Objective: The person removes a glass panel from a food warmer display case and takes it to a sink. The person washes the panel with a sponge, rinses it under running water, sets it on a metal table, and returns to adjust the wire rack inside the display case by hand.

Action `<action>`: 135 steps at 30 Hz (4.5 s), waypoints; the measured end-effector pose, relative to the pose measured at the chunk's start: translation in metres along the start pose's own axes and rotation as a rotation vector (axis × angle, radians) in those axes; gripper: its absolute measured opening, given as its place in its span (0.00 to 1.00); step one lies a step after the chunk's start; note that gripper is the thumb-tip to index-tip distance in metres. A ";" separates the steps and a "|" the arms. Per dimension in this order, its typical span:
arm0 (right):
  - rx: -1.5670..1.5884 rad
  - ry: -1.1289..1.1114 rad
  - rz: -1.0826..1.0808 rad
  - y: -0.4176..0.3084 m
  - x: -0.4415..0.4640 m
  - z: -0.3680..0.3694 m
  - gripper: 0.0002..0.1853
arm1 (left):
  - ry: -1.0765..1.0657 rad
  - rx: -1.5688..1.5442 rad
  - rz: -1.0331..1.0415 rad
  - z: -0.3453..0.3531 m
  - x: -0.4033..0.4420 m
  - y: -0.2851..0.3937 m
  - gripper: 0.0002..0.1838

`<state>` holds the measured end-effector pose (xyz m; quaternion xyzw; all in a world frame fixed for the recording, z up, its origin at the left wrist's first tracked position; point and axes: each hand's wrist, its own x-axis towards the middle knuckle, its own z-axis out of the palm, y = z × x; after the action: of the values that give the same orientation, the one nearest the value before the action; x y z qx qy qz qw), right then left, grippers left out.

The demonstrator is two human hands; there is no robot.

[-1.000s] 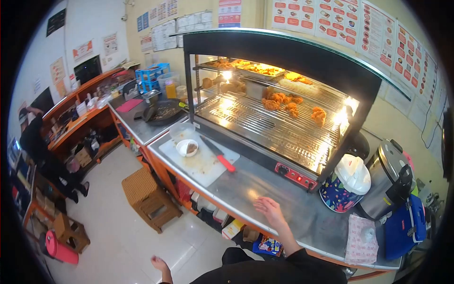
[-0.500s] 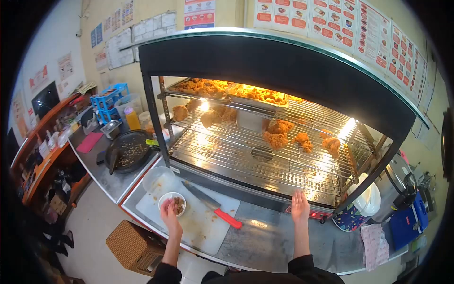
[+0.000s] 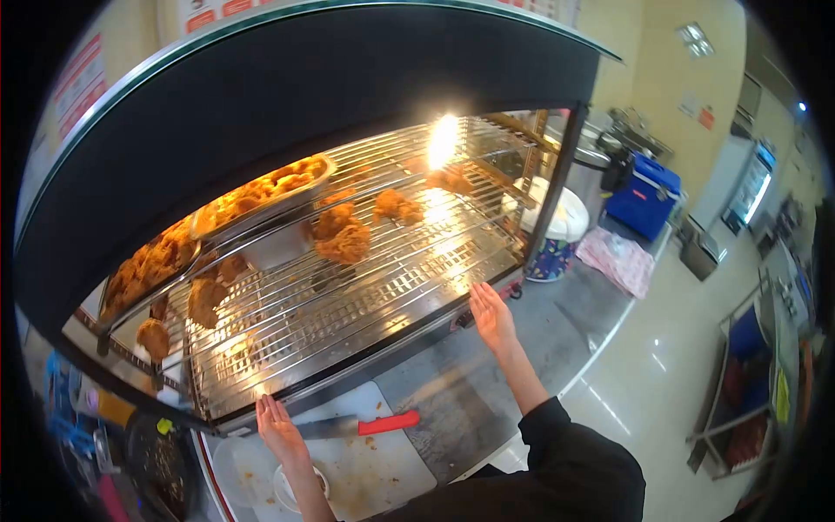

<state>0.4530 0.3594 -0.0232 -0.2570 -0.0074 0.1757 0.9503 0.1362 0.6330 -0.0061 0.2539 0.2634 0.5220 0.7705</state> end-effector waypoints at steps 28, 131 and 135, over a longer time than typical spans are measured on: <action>0.239 -0.185 0.246 0.001 0.127 -0.007 0.27 | -0.388 -0.392 -0.425 0.143 0.019 -0.164 0.24; 0.019 0.476 0.795 -0.046 -0.084 -0.142 0.17 | -0.470 -0.373 -0.191 0.175 0.009 -0.127 0.31; 0.036 0.301 0.804 -0.060 -0.058 -0.079 0.24 | -0.413 -0.464 -0.324 0.180 -0.002 -0.120 0.33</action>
<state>0.4267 0.2529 -0.0573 -0.2457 0.2350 0.4928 0.8010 0.3372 0.5712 0.0457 0.1271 0.0131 0.3767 0.9175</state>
